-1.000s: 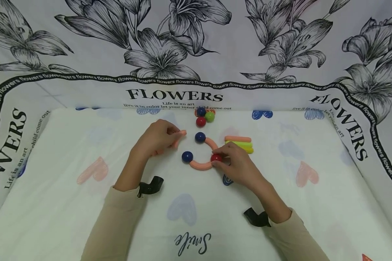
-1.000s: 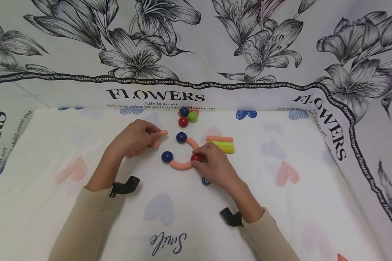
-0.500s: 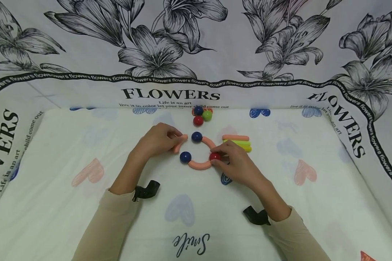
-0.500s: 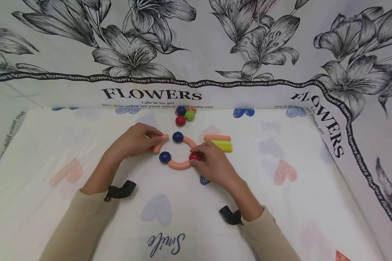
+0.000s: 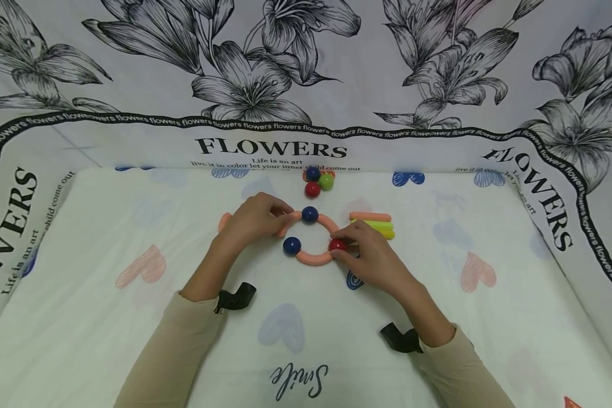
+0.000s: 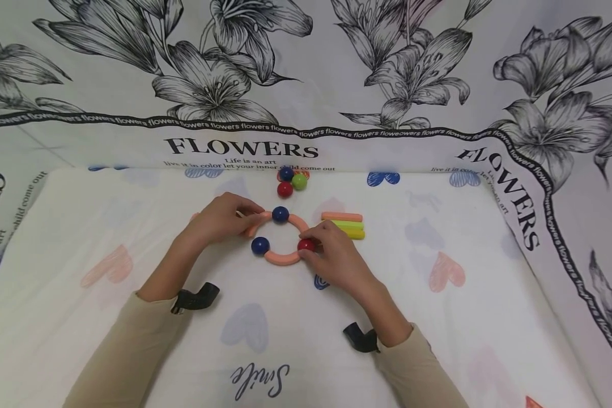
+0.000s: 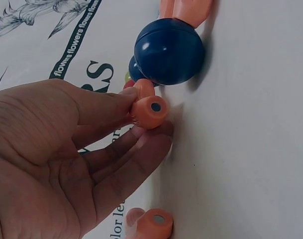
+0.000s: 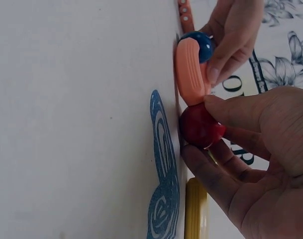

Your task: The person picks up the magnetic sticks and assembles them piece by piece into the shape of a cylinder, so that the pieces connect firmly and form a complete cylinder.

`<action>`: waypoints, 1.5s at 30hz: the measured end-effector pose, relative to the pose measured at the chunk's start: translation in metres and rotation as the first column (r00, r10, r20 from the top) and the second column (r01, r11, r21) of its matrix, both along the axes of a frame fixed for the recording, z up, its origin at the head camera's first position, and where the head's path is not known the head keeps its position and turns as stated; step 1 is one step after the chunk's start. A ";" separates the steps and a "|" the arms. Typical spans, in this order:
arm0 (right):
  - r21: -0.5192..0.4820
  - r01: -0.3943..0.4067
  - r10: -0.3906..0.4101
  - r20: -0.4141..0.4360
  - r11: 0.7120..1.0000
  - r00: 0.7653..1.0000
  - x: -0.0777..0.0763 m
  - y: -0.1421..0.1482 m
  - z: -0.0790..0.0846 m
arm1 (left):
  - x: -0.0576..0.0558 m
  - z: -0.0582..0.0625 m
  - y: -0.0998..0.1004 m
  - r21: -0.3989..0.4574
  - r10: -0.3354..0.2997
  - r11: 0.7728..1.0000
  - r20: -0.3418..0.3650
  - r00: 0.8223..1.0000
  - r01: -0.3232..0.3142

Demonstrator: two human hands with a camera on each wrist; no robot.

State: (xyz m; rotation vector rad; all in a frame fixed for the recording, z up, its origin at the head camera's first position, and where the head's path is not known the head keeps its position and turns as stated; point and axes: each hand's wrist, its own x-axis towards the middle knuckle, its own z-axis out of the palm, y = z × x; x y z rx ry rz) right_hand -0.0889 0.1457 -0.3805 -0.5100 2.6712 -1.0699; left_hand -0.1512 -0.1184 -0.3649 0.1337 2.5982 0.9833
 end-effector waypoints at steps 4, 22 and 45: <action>-0.004 -0.002 0.002 0.000 1.000 1.000 0.000 0.000 -0.001 | 0.000 0.000 0.001 -0.006 0.001 1.000 0.007 1.000 -0.001; 0.007 -0.005 0.005 -0.013 1.000 1.000 0.001 0.000 0.000 | 0.002 0.001 0.005 0.014 0.009 1.000 -0.007 1.000 -0.009; 0.020 0.015 -0.014 -0.059 1.000 0.998 0.000 -0.001 -0.002 | 0.003 0.003 0.009 -0.025 0.001 1.000 0.017 1.000 -0.001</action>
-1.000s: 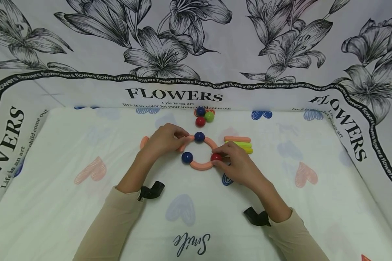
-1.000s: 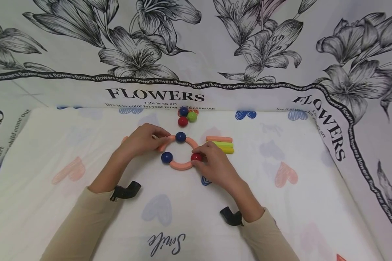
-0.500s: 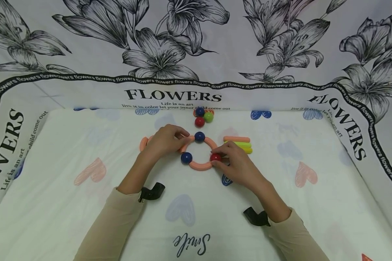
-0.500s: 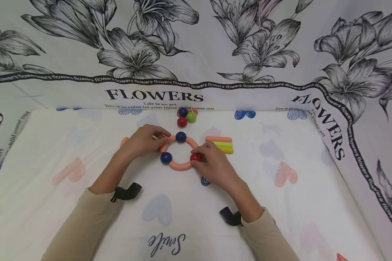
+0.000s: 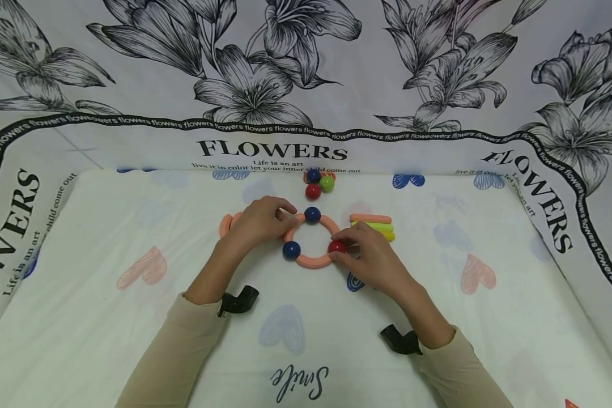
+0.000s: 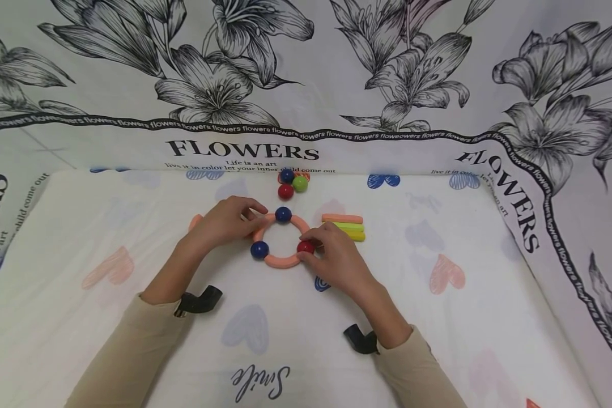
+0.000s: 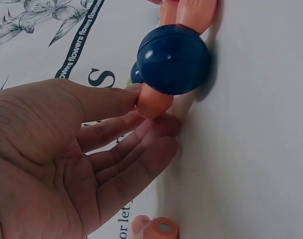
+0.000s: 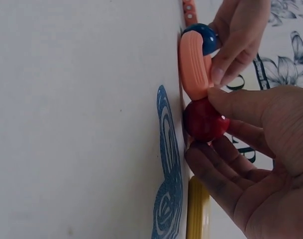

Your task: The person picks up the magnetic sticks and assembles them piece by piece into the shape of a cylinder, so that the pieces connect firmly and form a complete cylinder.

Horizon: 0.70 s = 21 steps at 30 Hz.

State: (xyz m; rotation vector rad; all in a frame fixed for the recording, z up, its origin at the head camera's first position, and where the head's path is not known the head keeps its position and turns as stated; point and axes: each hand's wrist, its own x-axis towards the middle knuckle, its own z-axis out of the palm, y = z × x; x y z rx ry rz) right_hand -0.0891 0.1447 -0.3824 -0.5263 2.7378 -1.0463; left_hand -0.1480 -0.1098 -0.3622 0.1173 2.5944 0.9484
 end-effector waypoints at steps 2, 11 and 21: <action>0.001 0.000 0.000 0.000 1.000 1.000 0.000 0.000 0.000 | 0.000 0.001 0.000 -0.018 -0.015 1.000 -0.007 1.000 0.015; 0.001 -0.019 0.019 -0.002 1.000 1.000 0.000 0.001 0.003 | 0.004 0.006 0.000 -0.061 -0.044 0.997 0.023 0.999 0.045; 0.000 -0.084 0.084 0.016 0.996 0.996 0.000 0.002 0.006 | 0.008 0.008 0.002 -0.062 -0.047 0.997 0.018 0.999 0.048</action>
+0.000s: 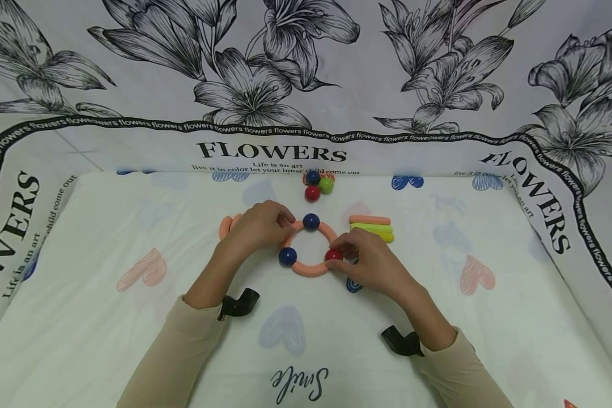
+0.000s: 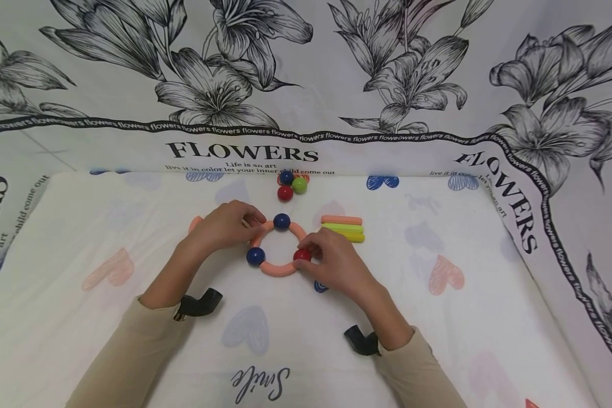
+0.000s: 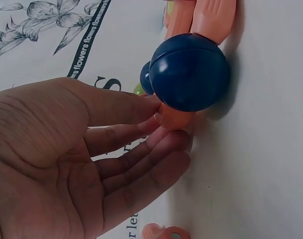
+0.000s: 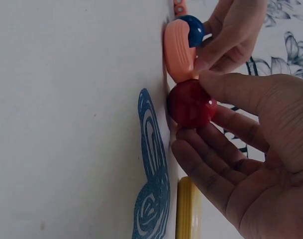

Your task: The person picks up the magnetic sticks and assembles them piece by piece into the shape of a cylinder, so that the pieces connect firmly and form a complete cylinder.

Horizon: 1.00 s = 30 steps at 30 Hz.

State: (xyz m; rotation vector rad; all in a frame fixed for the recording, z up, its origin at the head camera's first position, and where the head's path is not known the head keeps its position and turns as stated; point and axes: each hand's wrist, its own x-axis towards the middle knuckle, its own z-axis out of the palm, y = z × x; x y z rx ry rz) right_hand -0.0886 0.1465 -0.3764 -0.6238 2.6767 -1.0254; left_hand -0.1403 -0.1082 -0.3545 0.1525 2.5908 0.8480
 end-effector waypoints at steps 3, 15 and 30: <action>-0.011 -0.009 0.009 0.004 1.000 1.000 0.001 0.001 0.000 | 0.001 0.001 0.002 -0.010 -0.002 1.000 -0.007 1.000 0.002; -0.007 -0.055 0.055 0.051 0.998 0.997 0.001 -0.010 0.002 | 0.006 0.003 -0.013 -0.031 -0.010 0.999 0.015 1.000 0.011; -0.017 -0.028 0.029 0.059 0.999 0.998 0.002 0.001 0.004 | 0.000 0.001 0.001 -0.029 -0.012 1.000 0.010 1.000 0.012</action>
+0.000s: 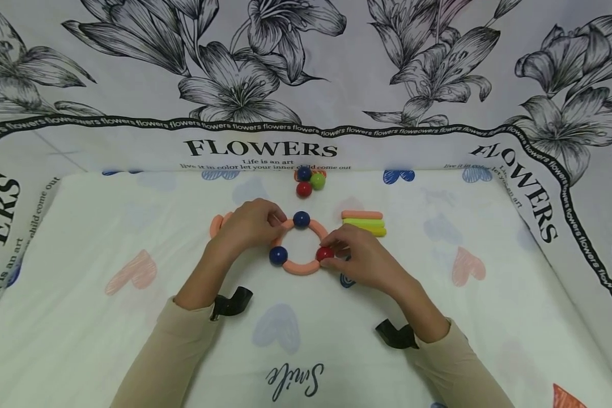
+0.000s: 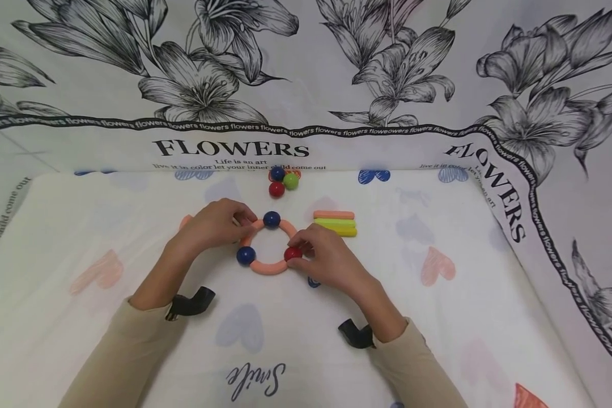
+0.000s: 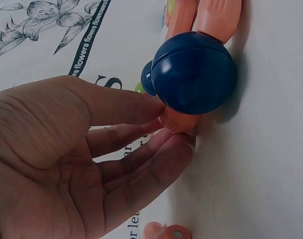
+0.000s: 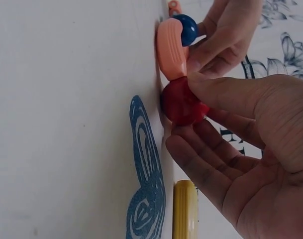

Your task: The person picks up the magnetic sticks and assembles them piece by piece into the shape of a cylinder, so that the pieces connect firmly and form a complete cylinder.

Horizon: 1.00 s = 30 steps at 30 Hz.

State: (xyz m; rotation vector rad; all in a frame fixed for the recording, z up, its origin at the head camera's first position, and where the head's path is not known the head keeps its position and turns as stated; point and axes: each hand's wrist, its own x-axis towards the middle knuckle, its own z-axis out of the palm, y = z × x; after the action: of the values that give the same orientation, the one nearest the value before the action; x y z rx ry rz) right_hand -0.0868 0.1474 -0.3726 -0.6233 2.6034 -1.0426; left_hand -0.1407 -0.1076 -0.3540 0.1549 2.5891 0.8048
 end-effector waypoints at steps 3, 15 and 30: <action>-0.002 0.003 -0.003 0.010 1.000 1.000 0.002 0.002 -0.002 | 0.001 -0.002 0.003 0.001 -0.002 1.000 0.019 1.000 0.002; -0.057 0.062 -0.065 -0.064 0.996 0.996 -0.003 0.018 0.009 | 0.004 0.001 0.002 0.013 0.009 1.000 0.035 0.999 -0.010; -0.011 0.161 -0.161 -0.155 0.987 0.975 -0.017 0.034 0.013 | 0.024 0.000 -0.022 0.077 -0.104 0.991 -0.071 0.992 0.110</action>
State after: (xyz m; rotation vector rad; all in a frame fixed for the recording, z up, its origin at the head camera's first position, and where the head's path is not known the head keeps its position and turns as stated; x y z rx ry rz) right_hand -0.1041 0.1817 -0.3596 -0.5183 2.8305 -1.0785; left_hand -0.1169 -0.1293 -0.3539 0.3472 2.5859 0.8790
